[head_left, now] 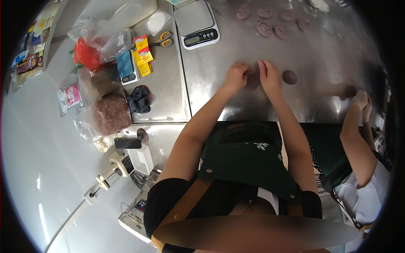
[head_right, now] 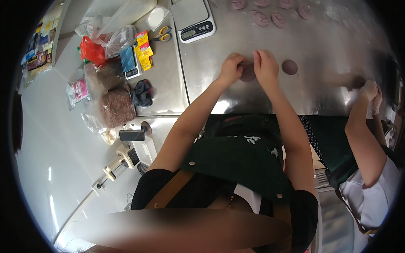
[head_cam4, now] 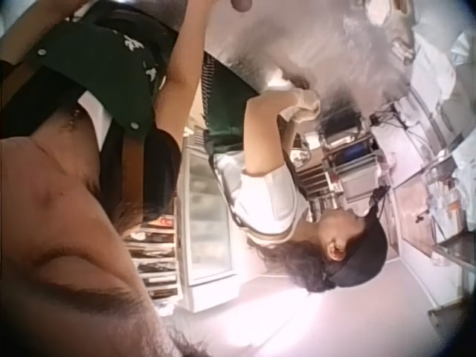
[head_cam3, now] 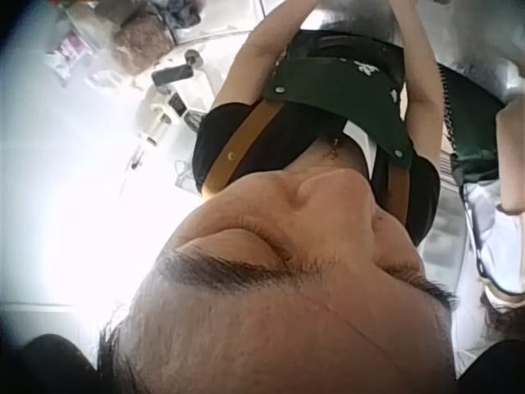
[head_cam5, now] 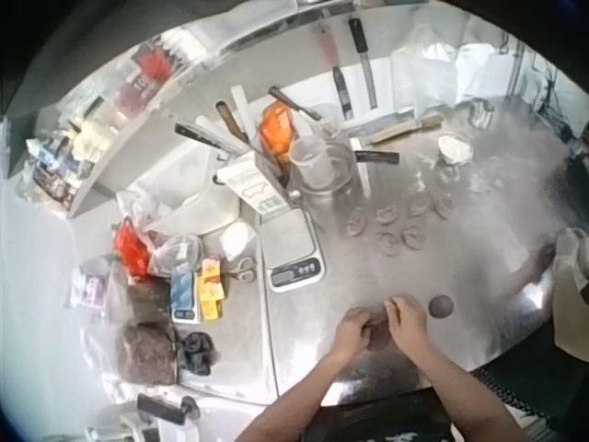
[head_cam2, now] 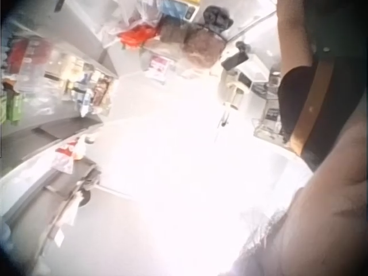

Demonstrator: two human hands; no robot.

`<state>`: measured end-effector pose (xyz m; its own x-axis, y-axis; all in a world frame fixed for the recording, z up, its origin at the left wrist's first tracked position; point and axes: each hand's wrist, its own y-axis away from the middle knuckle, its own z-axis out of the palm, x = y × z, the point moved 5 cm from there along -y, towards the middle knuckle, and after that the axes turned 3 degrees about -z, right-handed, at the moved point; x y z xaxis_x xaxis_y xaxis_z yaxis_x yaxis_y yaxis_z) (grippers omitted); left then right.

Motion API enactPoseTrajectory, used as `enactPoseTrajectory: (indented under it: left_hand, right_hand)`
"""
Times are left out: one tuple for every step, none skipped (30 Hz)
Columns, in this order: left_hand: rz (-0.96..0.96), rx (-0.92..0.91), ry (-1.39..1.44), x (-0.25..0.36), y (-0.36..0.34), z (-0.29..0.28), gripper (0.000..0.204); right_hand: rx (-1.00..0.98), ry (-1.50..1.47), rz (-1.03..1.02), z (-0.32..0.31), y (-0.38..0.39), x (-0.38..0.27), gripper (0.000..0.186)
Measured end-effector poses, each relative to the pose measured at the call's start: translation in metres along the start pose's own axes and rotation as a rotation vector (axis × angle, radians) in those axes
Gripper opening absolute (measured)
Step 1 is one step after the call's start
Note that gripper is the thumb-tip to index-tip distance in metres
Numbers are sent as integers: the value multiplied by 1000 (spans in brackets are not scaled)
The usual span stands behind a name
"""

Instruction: Shaping and rolling purple dough into small balls at a bakery station.

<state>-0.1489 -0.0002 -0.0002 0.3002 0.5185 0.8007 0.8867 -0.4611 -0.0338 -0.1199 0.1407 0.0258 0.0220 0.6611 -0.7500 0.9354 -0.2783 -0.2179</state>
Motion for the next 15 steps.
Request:
enactPoseTrajectory:
  left_hand:
    - [-1, -1, 4, 0, 1, 3, 20]
    - [5, 19, 36, 1, 3, 5, 23]
    - [9, 46, 67, 1, 7, 5, 26]
    - [3, 50, 69, 0, 9, 6, 26]
    - [-17, 90, 113, -1, 13, 5, 30]
    - [-38, 129, 159, -3, 17, 4, 34]
    - [-47, 134, 162, -2, 24, 5, 34]
    - [-131, 219, 148, -3, 33, 0, 37]
    - [-215, 303, 134, -6, 41, -5, 41]
    - [-228, 311, 134, -7, 45, -6, 41]
    - [-213, 314, 96, -6, 50, -6, 41]
    - [-197, 315, 58, -4, 53, -5, 42]
    - [-206, 320, 61, -4, 53, -4, 42]
    - [-211, 319, 59, -5, 47, -3, 40]
    - [-215, 317, 56, -5, 42, -3, 39]
  right_hand:
    - [-2, 3, 1, 10, -11, 3, 13]
    - [34, -55, -115, 19, -22, 2, 13]
    - [65, -117, -235, 27, -29, -3, 12]
    - [58, -117, -237, 35, -31, -3, 12]
    - [27, -139, -250, 46, -31, -5, 12]
    - [-5, -159, -263, 54, -29, -5, 11]
    - [-16, -159, -264, 56, -26, -3, 11]
    - [-34, -161, -299, 57, -20, -5, 12]
    - [-52, -163, -334, 58, -14, -8, 12]
    - [-66, -167, -336, 59, -8, -8, 12]
    - [-46, -23, -348, 57, 0, -7, 12]
    - [-24, 122, -361, 55, 4, -7, 13]
    - [-35, 122, -365, 56, 5, -4, 13]
    - [-62, 143, -397, 56, -1, -6, 13]
    - [-87, 165, -429, 57, -7, -9, 14]
